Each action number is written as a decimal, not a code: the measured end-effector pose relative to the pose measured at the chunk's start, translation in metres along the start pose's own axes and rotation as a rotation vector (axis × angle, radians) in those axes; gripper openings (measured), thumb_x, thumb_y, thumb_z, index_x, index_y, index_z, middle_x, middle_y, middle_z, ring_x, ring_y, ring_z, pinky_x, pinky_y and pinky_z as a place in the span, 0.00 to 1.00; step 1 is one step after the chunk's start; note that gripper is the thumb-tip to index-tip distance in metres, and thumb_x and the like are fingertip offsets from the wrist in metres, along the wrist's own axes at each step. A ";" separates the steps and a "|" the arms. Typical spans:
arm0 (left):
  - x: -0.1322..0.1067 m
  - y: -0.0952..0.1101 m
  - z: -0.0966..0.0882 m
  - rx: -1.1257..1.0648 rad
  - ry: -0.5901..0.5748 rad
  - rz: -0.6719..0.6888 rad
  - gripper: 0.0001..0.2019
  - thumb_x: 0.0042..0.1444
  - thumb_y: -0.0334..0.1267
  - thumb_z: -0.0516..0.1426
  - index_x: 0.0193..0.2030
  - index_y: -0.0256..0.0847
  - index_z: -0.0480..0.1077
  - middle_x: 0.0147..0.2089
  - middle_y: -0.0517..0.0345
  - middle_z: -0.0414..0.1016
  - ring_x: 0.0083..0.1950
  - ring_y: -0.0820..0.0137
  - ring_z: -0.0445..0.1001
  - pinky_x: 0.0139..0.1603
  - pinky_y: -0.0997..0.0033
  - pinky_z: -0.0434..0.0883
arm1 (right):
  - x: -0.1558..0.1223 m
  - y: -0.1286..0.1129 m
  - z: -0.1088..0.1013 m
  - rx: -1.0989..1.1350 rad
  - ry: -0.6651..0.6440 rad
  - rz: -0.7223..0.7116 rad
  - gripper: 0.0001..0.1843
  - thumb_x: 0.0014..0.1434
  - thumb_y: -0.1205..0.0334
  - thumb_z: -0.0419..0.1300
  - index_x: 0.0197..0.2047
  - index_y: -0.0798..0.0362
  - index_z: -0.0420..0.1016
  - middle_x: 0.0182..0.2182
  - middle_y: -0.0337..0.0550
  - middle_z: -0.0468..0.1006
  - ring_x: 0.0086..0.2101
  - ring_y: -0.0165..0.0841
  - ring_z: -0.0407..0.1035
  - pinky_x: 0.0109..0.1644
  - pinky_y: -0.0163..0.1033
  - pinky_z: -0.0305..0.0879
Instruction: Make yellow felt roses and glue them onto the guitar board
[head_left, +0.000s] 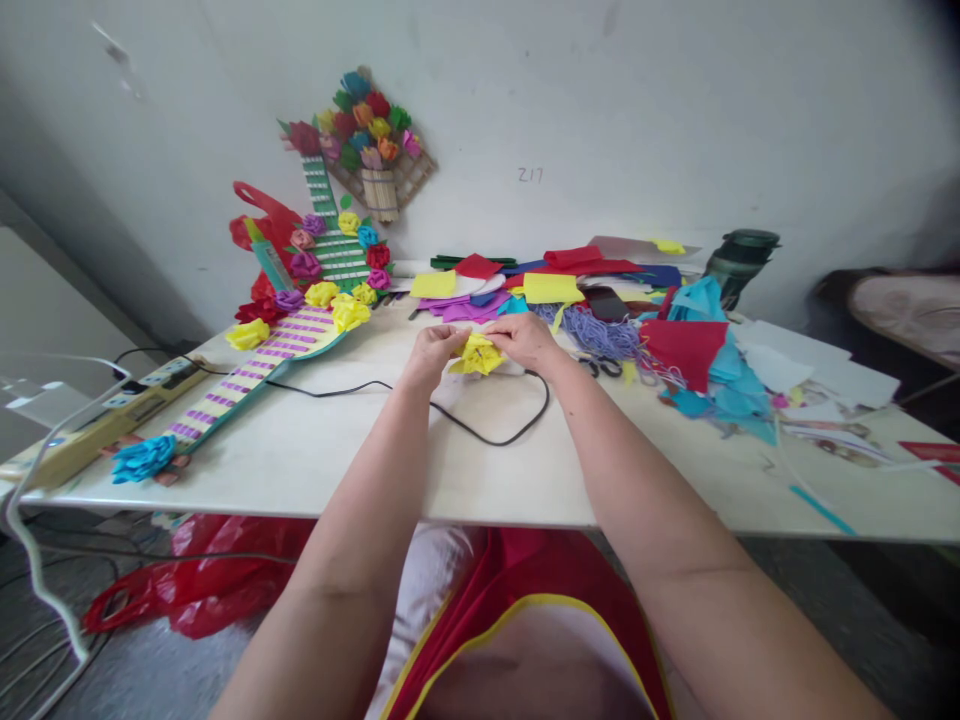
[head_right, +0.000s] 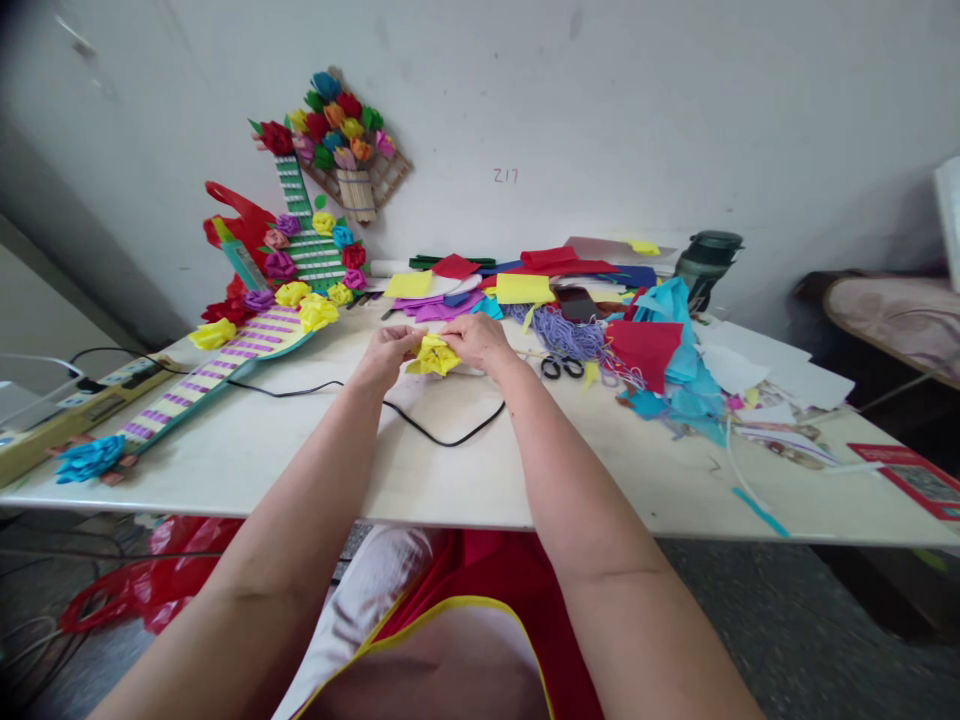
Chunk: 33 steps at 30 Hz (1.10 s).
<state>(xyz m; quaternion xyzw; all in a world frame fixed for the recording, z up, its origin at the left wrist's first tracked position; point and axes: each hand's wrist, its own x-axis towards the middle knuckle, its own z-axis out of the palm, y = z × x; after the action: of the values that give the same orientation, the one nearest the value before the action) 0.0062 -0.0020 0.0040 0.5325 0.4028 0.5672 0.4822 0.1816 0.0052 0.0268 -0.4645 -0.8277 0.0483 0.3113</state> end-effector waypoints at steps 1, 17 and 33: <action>0.000 0.000 0.000 0.008 -0.001 0.013 0.21 0.34 0.48 0.72 0.19 0.38 0.66 0.18 0.64 0.64 0.23 0.78 0.63 0.28 0.74 0.64 | 0.000 0.001 0.000 0.013 -0.011 0.008 0.15 0.60 0.65 0.59 0.45 0.49 0.86 0.43 0.45 0.86 0.44 0.37 0.78 0.47 0.38 0.69; 0.000 0.002 0.001 0.031 -0.003 0.070 0.18 0.35 0.45 0.71 0.22 0.36 0.70 0.21 0.62 0.67 0.25 0.75 0.65 0.29 0.73 0.62 | -0.003 0.002 -0.001 0.101 -0.025 -0.007 0.16 0.61 0.66 0.61 0.50 0.46 0.83 0.47 0.44 0.84 0.48 0.37 0.78 0.51 0.38 0.70; 0.005 -0.004 -0.005 -0.154 -0.082 0.020 0.18 0.36 0.45 0.66 0.33 0.39 0.69 0.27 0.62 0.72 0.28 0.72 0.72 0.31 0.73 0.67 | 0.001 0.005 -0.001 0.126 0.047 -0.034 0.15 0.59 0.68 0.61 0.45 0.46 0.85 0.43 0.42 0.86 0.45 0.38 0.80 0.51 0.41 0.73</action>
<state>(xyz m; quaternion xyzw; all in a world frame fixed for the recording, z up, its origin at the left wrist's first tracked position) 0.0016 0.0039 0.0003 0.5204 0.3326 0.5791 0.5322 0.1856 0.0083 0.0263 -0.4309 -0.8232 0.0838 0.3601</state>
